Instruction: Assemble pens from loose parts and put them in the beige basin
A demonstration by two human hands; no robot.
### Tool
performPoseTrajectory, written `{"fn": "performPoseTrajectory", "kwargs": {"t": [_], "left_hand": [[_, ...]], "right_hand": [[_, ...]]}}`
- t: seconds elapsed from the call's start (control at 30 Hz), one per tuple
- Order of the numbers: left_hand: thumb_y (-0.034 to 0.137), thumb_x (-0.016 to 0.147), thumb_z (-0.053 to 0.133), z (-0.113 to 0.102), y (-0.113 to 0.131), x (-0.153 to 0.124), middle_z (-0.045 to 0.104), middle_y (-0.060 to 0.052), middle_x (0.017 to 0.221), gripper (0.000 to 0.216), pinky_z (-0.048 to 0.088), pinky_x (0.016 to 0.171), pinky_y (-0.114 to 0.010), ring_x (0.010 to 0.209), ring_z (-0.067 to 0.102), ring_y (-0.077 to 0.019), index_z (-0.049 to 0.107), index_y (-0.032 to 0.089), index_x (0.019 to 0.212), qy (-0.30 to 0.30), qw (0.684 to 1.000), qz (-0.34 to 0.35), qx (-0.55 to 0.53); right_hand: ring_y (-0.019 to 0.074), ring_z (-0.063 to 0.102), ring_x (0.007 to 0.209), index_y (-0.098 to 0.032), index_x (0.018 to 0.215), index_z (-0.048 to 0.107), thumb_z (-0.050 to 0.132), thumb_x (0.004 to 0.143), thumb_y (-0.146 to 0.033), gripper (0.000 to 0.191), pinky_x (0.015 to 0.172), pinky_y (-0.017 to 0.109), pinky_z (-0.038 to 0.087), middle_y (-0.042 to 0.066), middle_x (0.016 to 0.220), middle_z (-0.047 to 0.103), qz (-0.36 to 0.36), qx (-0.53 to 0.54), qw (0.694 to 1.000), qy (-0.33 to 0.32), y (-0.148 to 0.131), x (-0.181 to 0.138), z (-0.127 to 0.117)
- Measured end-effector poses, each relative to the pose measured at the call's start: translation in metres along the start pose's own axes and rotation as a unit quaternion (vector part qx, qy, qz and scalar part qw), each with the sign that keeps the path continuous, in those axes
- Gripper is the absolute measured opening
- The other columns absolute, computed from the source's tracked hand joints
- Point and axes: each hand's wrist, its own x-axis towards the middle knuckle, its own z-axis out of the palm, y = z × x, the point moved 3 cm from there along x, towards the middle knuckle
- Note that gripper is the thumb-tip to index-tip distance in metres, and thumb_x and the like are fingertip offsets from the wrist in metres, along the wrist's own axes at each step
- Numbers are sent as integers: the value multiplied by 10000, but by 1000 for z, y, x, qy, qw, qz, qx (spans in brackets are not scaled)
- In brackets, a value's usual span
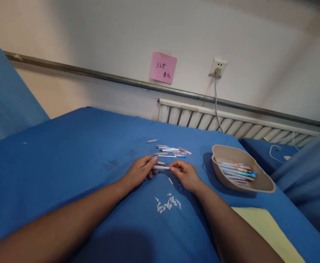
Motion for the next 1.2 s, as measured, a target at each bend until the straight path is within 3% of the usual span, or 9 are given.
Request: {"fn": "performPoseTrajectory", "kwargs": {"t": [0.1, 0.23, 0.37, 0.43, 0.53, 0.7, 0.87, 1.03, 1.2], "left_hand": [[438, 749, 577, 0, -2, 2, 611, 3, 632, 291, 407, 482, -219, 497, 527, -103, 553, 150, 716, -12, 999, -23, -29], [314, 622, 714, 1, 3, 2, 657, -39, 914, 393, 472, 672, -247, 787, 610, -145, 556, 165, 950, -4, 990, 9, -139], [420, 754, 587, 5, -3, 2, 627, -15, 673, 313, 425, 489, -222, 515, 546, -101, 570, 136, 884, -44, 989, -51, -134], [367, 705, 646, 5, -4, 2, 639, -20, 706, 256, 440, 520, -224, 556, 564, -104, 577, 138, 796, -49, 990, -34, -128], [280, 624, 719, 4, -2, 2, 663, -46, 912, 361, 478, 650, -248, 759, 616, -140, 579, 156, 932, -33, 987, -7, -157], [410, 745, 597, 6, -3, 1, 629, -18, 674, 285, 423, 493, -227, 512, 541, -99, 571, 135, 816, -51, 989, -51, -127], [291, 623, 719, 4, 2, 1, 658, -54, 954, 360, 484, 690, -262, 821, 617, -157, 580, 158, 927, -29, 988, 5, -152], [455, 757, 576, 7, -3, 1, 629, -16, 662, 317, 427, 479, -222, 503, 548, -100, 562, 140, 785, -52, 991, -50, -115], [277, 600, 734, 4, 3, 0, 630, -67, 1069, 375, 477, 759, -257, 919, 607, -163, 594, 161, 928, -25, 986, 34, -164]], "right_hand": [[118, 500, 598, -188, 844, 649, 533, 790, -353, 209, 556, 225, 382, -11, 688, 611, 1, -8, 1000, 9, 1, 1, -2], [124, 518, 617, -190, 829, 643, 528, 793, -361, 209, 577, 234, 389, -9, 698, 620, -10, -5, 1000, 21, 1, 2, -5], [128, 522, 618, -191, 834, 644, 529, 793, -367, 214, 581, 240, 400, -6, 698, 623, -11, -9, 1000, 20, 0, 2, -6], [131, 530, 631, -192, 839, 649, 531, 794, -363, 213, 595, 243, 409, -4, 709, 629, -12, -18, 1000, 17, -1, 2, -6], [128, 533, 629, -191, 840, 646, 524, 800, -356, 209, 593, 236, 408, -5, 713, 630, -11, -18, 1000, 20, -1, 1, -6], [123, 525, 611, -198, 849, 649, 529, 798, -342, 194, 575, 229, 399, -13, 694, 619, -18, -19, 1000, 13, 0, 1, -5], [132, 543, 636, -197, 843, 653, 538, 790, -353, 201, 603, 238, 419, -10, 709, 629, -17, -11, 1000, 20, 0, 1, -5], [135, 548, 656, -204, 854, 655, 533, 793, -347, 198, 615, 239, 422, -7, 728, 639, -24, -17, 999, 16, -3, 0, -6], [136, 543, 644, -201, 854, 654, 532, 791, -345, 199, 601, 239, 413, -4, 727, 639, -25, -11, 999, 19, -4, 0, -5]]}}
